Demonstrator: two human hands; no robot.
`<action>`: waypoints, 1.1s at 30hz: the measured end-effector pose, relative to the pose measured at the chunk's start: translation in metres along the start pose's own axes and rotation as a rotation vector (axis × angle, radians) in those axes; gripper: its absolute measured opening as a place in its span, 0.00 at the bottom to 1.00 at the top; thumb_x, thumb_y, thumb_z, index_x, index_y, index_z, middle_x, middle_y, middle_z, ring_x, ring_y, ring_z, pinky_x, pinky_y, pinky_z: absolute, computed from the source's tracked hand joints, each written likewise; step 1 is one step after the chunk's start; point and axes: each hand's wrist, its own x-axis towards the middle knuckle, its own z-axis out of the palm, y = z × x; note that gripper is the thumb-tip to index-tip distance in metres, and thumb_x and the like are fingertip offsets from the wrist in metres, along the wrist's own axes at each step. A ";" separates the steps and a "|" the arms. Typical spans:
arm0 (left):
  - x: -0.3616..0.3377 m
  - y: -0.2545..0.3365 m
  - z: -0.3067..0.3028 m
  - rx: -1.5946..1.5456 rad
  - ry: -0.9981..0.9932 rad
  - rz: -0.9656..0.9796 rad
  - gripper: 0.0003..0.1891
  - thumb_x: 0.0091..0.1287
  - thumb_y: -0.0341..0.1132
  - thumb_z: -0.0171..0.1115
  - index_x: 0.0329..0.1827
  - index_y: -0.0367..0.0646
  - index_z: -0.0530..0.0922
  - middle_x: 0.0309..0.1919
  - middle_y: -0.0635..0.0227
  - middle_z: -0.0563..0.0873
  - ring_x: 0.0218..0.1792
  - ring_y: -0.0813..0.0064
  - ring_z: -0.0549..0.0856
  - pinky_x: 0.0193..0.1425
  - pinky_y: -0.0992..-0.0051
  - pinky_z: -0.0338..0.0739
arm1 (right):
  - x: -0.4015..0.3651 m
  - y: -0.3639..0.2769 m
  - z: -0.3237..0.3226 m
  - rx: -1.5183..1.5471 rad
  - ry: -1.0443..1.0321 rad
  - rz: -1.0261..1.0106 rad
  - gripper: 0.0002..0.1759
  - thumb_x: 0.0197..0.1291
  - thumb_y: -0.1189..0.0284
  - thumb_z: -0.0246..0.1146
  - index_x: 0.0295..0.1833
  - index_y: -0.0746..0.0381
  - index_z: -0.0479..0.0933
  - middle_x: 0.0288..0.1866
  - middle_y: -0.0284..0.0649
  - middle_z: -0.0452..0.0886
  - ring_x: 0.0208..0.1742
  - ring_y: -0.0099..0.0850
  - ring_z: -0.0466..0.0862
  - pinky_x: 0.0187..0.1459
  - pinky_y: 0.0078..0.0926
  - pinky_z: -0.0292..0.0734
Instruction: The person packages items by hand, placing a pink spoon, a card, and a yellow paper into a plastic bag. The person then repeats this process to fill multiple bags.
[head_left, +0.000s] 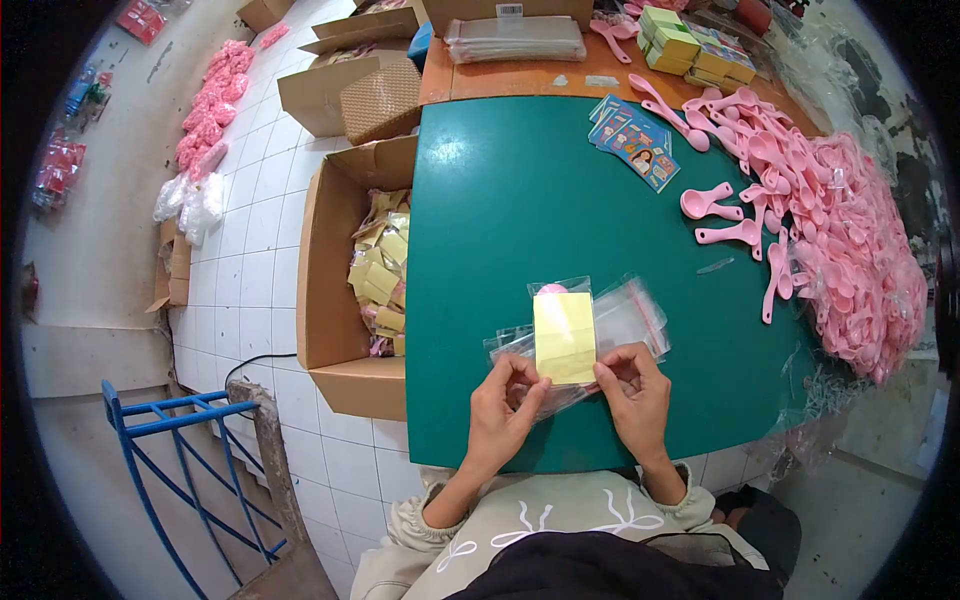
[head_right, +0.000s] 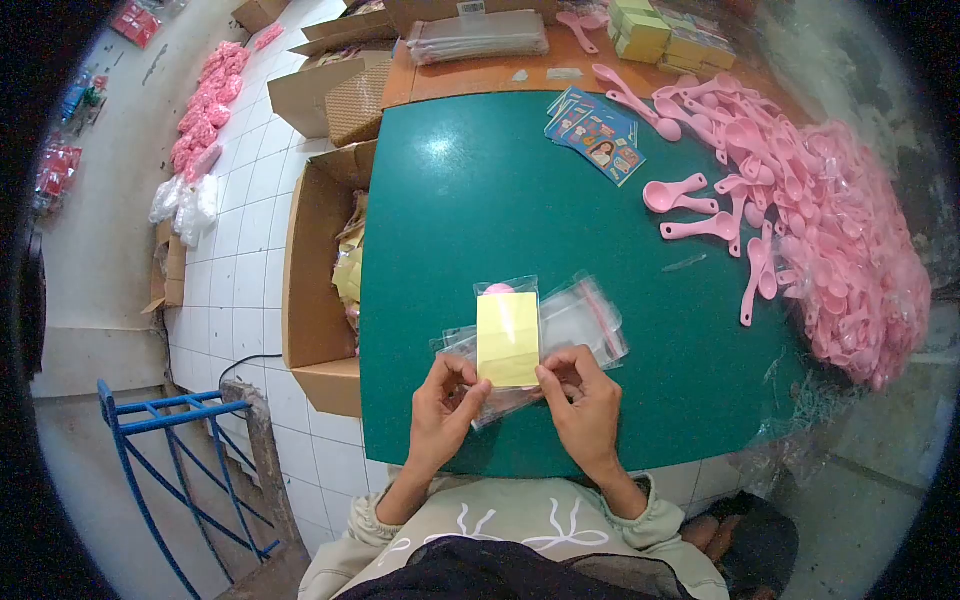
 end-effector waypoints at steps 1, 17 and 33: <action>0.000 0.000 0.001 -0.020 0.001 0.015 0.08 0.63 0.23 0.60 0.42 0.38 0.71 0.35 0.72 0.78 0.31 0.88 0.75 0.29 0.87 0.69 | 0.000 -0.001 0.001 -0.030 0.003 -0.014 0.07 0.60 0.83 0.59 0.44 0.69 0.72 0.35 0.37 0.77 0.34 0.20 0.80 0.35 0.17 0.80; -0.001 0.035 -0.052 0.014 0.101 0.091 0.25 0.65 0.28 0.56 0.67 0.39 0.66 0.55 0.66 0.77 0.38 0.87 0.75 0.30 0.88 0.70 | 0.029 -0.050 -0.041 -0.633 -0.116 -0.243 0.19 0.56 0.76 0.62 0.54 0.64 0.76 0.41 0.44 0.76 0.36 0.32 0.79 0.37 0.26 0.75; 0.078 0.071 0.034 1.122 -0.164 0.445 0.20 0.59 0.39 0.65 0.49 0.37 0.72 0.42 0.55 0.75 0.43 0.58 0.80 0.45 0.64 0.77 | 0.169 -0.041 -0.130 -1.361 -0.021 -0.627 0.09 0.50 0.77 0.62 0.39 0.62 0.73 0.38 0.41 0.77 0.42 0.42 0.73 0.45 0.35 0.67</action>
